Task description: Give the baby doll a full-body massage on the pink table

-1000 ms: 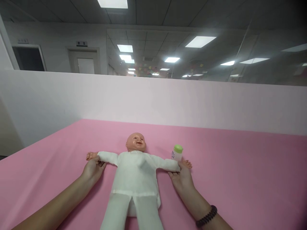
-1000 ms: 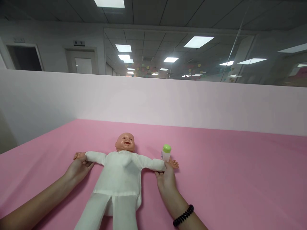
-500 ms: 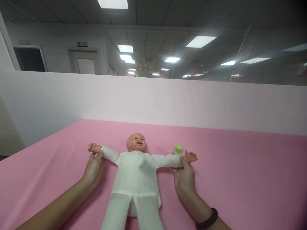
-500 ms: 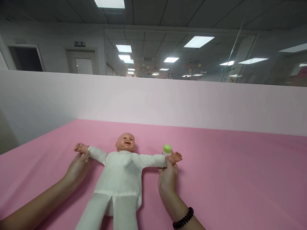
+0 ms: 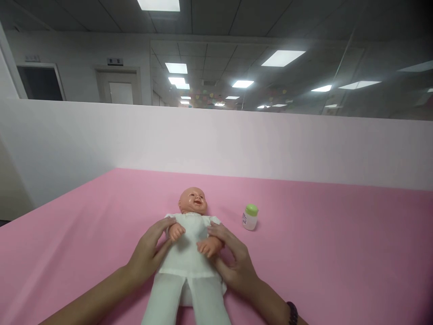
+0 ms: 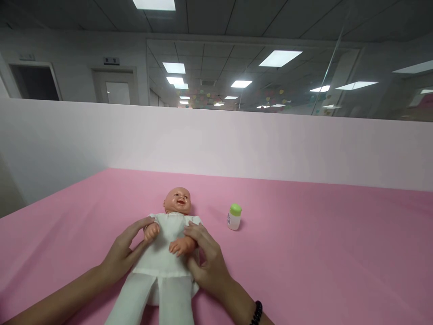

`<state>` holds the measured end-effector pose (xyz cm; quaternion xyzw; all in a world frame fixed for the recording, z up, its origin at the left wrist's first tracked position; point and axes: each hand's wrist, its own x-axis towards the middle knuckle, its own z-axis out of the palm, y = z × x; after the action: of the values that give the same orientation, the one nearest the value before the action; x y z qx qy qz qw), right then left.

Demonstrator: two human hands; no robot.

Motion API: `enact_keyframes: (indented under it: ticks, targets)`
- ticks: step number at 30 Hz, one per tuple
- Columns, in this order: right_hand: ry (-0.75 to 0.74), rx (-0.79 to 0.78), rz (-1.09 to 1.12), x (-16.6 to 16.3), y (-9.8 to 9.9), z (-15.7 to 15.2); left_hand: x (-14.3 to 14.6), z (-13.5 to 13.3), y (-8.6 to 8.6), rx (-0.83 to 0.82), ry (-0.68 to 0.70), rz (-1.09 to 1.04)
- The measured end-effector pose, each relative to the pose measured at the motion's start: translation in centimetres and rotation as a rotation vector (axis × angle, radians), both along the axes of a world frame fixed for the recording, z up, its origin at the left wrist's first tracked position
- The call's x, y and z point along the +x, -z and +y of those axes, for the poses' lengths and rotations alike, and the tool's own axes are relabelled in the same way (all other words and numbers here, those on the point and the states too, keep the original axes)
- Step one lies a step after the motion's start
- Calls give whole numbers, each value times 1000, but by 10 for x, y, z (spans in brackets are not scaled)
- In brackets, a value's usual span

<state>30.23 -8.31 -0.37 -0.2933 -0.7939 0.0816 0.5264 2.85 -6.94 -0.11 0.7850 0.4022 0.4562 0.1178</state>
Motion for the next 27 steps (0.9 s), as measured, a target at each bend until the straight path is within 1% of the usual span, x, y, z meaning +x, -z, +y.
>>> enact_keyframes:
  ticks: [3, 6, 10, 13, 15, 16, 19, 22, 24, 27]
  targets:
    - [-47, 37, -168, 1, -1, -1, -1, 1, 2, 165, 12, 144]
    - [-54, 22, -271, 3, -7, -1, 0, 2, 2, 256, 31, 228]
    - [-60, 15, -363, 6, -13, -3, 0, 3, -1, 310, 57, 286]
    - [-52, 82, -294, 5, -10, -3, -2, 4, -2, 286, 85, 282]
    - [0, 99, -136, 2, -5, -3, -3, 4, -2, 195, 85, 211]
    - [39, 69, -27, 1, -2, -3, -3, 5, -1, 124, 71, 144]
    - [125, -127, 395, -2, -2, -2, -2, 7, -2, -101, 3, -178]
    - [212, -322, 818, 0, -11, 3, -2, 13, -6, -248, -84, -565]
    - [274, -421, 1026, 6, -17, 11, -4, 18, -9, -344, -137, -770]
    - [273, -516, 1278, 17, -21, 25, -11, 26, -11, -494, -160, -1021]
